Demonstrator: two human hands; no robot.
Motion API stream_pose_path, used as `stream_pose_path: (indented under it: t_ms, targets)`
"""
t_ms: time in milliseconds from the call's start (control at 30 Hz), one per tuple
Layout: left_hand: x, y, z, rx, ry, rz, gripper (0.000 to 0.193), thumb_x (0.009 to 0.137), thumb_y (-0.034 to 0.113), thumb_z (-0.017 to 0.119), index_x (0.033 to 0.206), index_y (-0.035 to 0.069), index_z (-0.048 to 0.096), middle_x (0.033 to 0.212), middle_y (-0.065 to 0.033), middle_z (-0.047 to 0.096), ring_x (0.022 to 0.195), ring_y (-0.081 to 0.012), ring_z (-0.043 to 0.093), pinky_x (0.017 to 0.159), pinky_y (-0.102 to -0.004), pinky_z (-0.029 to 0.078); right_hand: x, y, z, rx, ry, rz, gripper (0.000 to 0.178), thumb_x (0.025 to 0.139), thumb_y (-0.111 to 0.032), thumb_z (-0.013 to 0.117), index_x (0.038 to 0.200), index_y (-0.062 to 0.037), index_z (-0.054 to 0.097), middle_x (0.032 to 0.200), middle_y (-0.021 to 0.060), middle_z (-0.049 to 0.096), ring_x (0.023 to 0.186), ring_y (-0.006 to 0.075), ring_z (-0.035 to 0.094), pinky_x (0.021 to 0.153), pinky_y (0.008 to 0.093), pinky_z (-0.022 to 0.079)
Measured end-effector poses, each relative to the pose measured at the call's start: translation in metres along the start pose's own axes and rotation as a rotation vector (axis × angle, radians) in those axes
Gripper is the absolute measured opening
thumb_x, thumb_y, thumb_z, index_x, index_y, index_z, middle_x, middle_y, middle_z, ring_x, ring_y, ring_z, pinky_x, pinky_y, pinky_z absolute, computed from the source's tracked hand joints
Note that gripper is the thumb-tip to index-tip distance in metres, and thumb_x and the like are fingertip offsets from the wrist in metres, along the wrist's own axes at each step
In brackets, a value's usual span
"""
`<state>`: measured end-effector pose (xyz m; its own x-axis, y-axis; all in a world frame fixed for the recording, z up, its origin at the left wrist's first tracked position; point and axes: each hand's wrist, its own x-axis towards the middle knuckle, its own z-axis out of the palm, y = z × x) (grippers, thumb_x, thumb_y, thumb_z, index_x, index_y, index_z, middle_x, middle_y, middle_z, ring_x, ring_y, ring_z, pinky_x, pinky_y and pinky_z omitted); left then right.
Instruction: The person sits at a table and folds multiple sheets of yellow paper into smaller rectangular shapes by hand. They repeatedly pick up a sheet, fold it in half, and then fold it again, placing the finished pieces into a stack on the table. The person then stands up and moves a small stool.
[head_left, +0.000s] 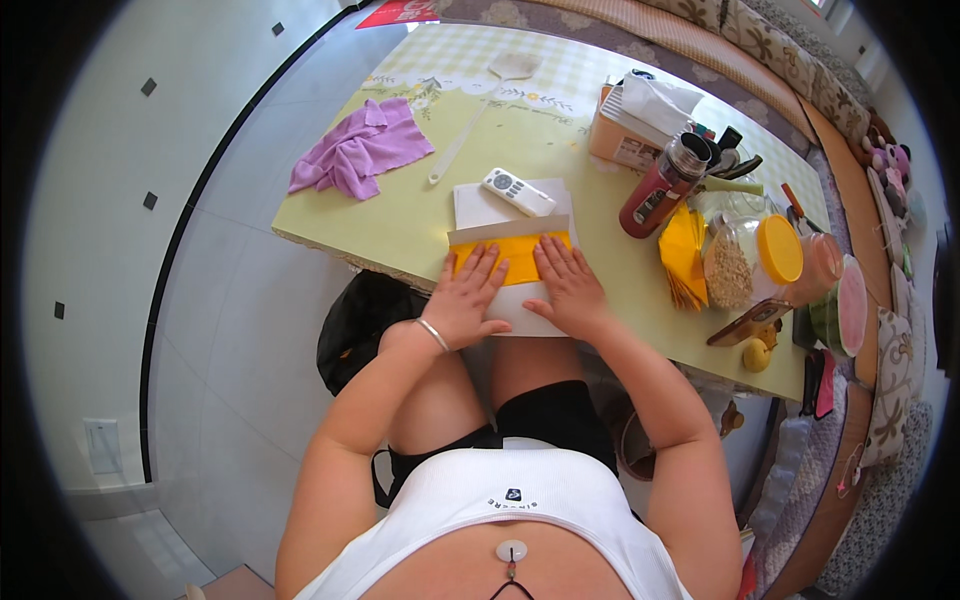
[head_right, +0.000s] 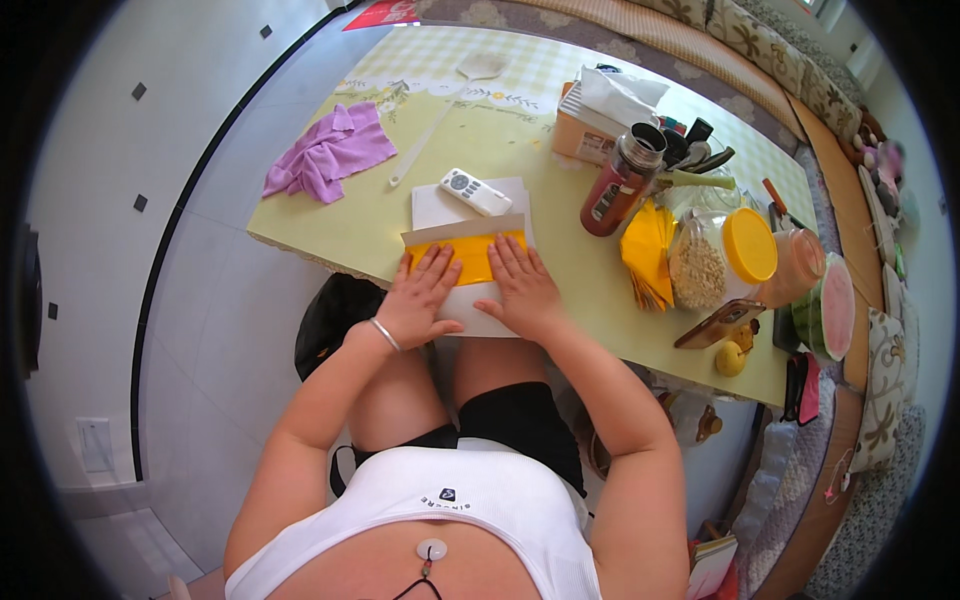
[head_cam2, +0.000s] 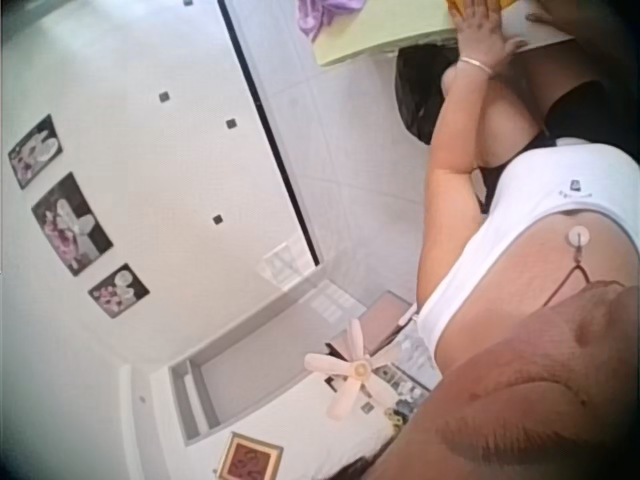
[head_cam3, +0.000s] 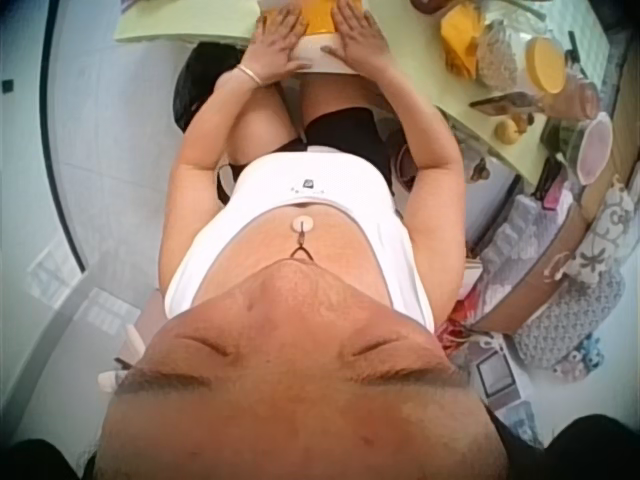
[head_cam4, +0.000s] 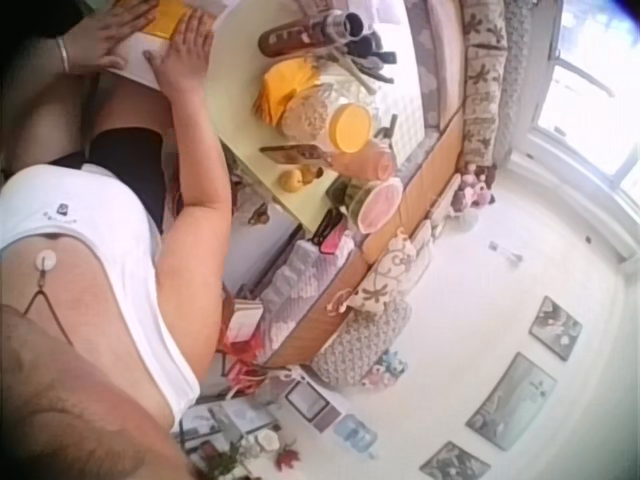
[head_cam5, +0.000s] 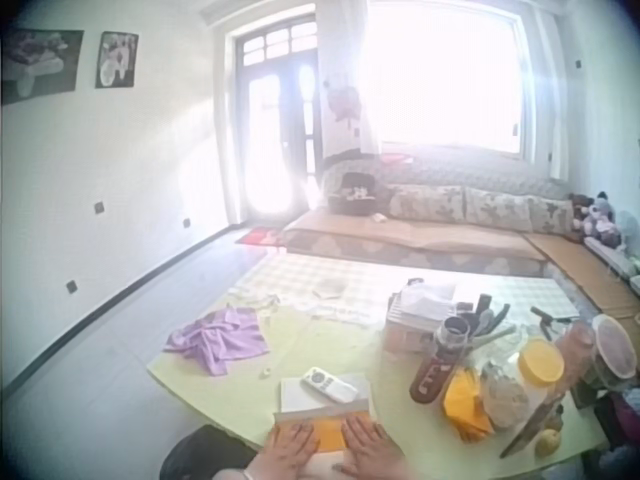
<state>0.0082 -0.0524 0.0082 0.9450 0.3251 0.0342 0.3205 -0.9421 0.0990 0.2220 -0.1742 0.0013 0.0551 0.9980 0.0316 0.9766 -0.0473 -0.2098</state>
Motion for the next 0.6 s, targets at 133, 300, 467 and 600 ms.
stream_pose_path:
  t_ms: [133, 300, 467, 600]
  targets:
    - [-0.025, -0.019, 0.013, 0.064, 0.13, -0.094, 0.087, 0.09, 0.053, 0.06, 0.155, 0.002, 0.032, 0.163, -0.0183, 0.027, 0.154, -0.0302, 0.02, 0.121, -0.0604, 0.009, -0.011, 0.02, -0.001, -0.034, -0.024, 0.018, 0.087, 0.097, -0.06, 0.047, 0.158, -0.0017, 0.024, 0.167, 0.0135, 0.018, 0.156, 0.0256, 0.013, 0.126, 0.0455, 0.009]
    - [-0.015, -0.018, 0.011, 0.22, 0.391, 0.023, 0.049, 0.084, 0.028, 0.064, 0.123, -0.001, 0.063, 0.129, -0.0153, 0.06, 0.128, -0.0296, 0.052, 0.114, -0.052, 0.031, -0.01, 0.016, -0.003, -0.13, 0.074, 0.002, 0.077, 0.097, -0.051, 0.05, 0.152, -0.0002, 0.036, 0.161, 0.016, 0.032, 0.152, 0.0273, 0.025, 0.124, 0.05, 0.012]
    - [0.004, -0.023, 0.001, 0.186, 0.398, -0.001, 0.02, 0.081, 0.012, 0.063, 0.095, 0.004, 0.072, 0.095, -0.0071, 0.07, 0.099, -0.026, 0.065, 0.102, -0.0458, 0.042, -0.006, -0.001, -0.025, -0.162, 0.161, 0.006, 0.057, 0.092, -0.038, 0.06, 0.134, -0.0003, 0.055, 0.145, 0.0182, 0.054, 0.14, 0.0314, 0.045, 0.122, 0.0548, 0.019]
    - [0.012, -0.055, -0.02, 0.061, 0.428, 0.01, 0.018, 0.079, 0.009, 0.062, 0.092, 0.007, 0.074, 0.09, -0.0041, 0.072, 0.096, -0.0265, 0.066, 0.099, -0.0472, 0.043, -0.004, 0.008, -0.01, -0.175, 0.369, -0.11, 0.025, 0.084, -0.022, 0.063, 0.103, -0.0054, 0.064, 0.115, 0.012, 0.066, 0.118, 0.0292, 0.058, 0.114, 0.0521, 0.032]
